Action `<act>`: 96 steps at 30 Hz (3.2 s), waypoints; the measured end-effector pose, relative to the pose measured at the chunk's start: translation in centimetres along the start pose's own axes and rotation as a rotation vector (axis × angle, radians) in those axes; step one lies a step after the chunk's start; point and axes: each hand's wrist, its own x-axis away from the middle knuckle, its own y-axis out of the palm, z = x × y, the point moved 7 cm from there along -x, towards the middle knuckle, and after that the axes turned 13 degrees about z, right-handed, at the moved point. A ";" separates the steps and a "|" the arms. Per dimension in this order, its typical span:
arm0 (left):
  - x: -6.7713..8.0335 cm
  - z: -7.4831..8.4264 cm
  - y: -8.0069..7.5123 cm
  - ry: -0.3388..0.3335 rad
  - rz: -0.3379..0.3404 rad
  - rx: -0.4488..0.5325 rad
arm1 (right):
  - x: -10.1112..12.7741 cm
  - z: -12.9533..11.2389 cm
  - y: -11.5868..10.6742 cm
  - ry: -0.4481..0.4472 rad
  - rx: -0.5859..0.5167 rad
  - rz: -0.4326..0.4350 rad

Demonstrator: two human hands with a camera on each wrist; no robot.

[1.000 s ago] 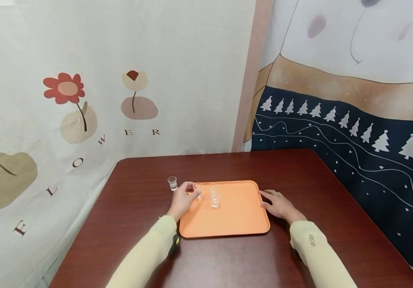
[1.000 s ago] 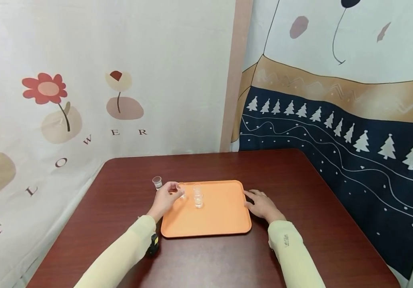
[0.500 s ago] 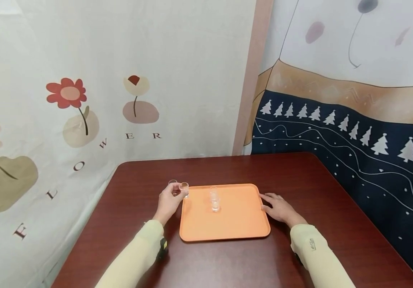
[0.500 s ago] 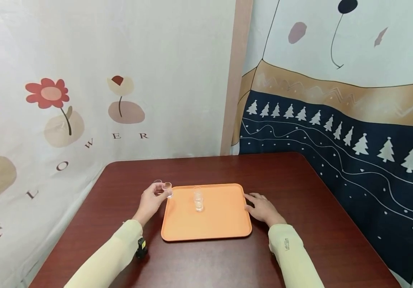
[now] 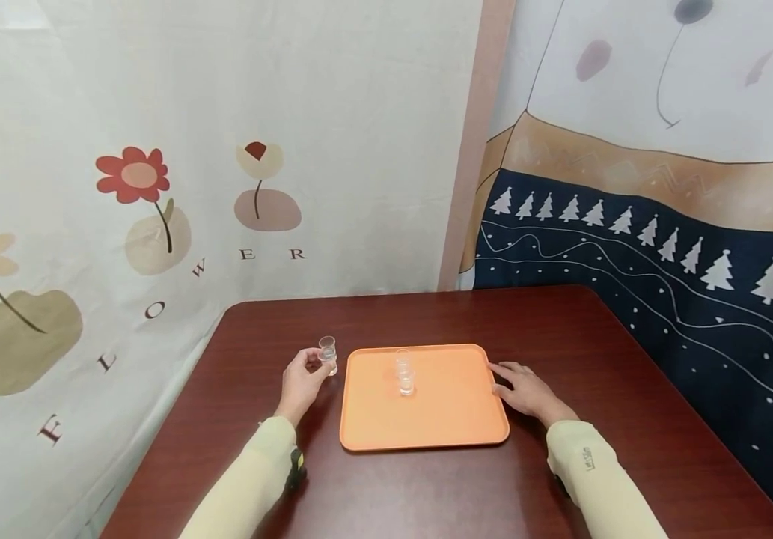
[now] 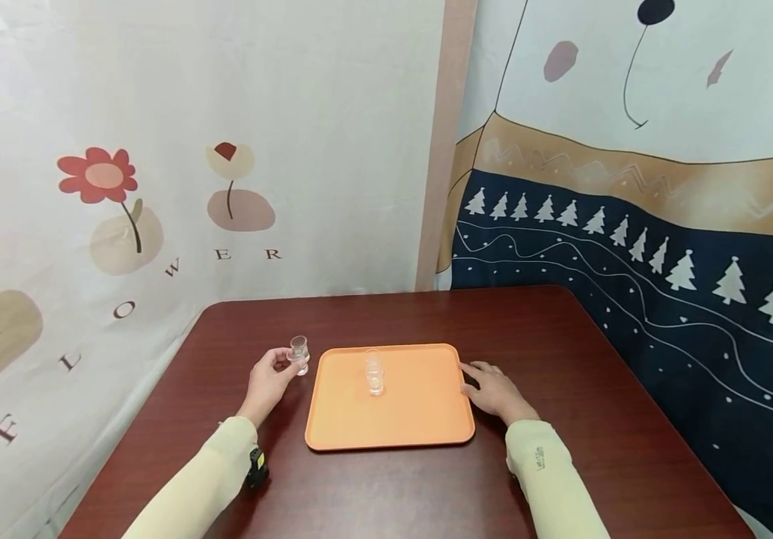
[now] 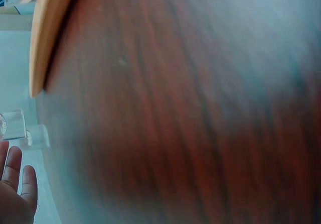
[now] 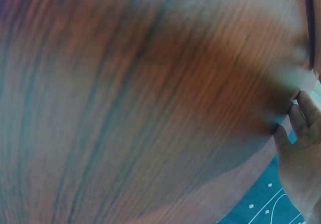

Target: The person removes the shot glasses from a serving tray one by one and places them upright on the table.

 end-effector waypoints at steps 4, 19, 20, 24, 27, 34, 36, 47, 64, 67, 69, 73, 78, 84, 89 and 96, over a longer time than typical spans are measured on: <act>-0.2 -1.0 0.4 -0.011 -0.013 -0.019 | 0.2 0.3 -0.2 0.002 0.000 0.009; -0.6 -1.7 0.8 -0.022 -0.087 -0.082 | -0.2 -0.2 -0.1 -0.002 0.002 0.003; -0.5 -1.8 0.8 -0.027 -0.097 -0.087 | -0.2 -0.2 -0.1 0.000 0.005 -0.003; -0.5 -1.7 0.4 -0.043 -0.115 -0.091 | -0.2 -0.3 0.1 0.005 0.006 -0.014; -0.8 -1.2 -0.1 -0.041 -0.116 -0.073 | -0.2 -0.2 0.1 0.006 0.002 -0.010; -1.7 1.0 -0.9 -0.021 -0.087 -0.003 | -0.2 0.0 -0.1 0.013 0.001 -0.019; -1.8 1.8 -0.7 -0.003 -0.082 0.033 | -0.2 0.0 -0.2 0.016 0.001 -0.016; 0.3 4.5 2.2 0.019 -0.139 0.149 | 0.0 -0.4 -0.1 0.023 0.009 -0.018; 3.3 5.1 5.5 0.007 -0.195 0.213 | -0.1 -0.5 0.0 0.033 0.013 -0.025; 3.8 5.0 5.7 0.004 -0.196 0.213 | -0.2 -0.6 0.0 0.038 0.011 -0.028; 4.2 5.1 5.9 0.011 -0.197 0.211 | -0.1 -0.7 -0.1 0.037 0.008 -0.027; 4.9 5.4 6.4 0.043 -0.198 0.199 | -0.1 -0.8 -0.1 0.028 0.012 -0.027; 6.0 5.3 7.3 0.036 -0.214 0.195 | -0.1 -0.8 -0.2 0.024 0.011 -0.025; 7.1 5.1 8.6 0.026 -0.240 0.234 | -0.1 -0.6 0.0 0.022 0.005 -0.021; 7.8 5.2 9.3 0.022 -0.237 0.241 | 0.1 -0.4 0.1 0.025 -0.008 -0.019; 8.3 5.4 9.9 0.035 -0.225 0.195 | 0.0 -0.5 -0.1 0.024 -0.009 -0.011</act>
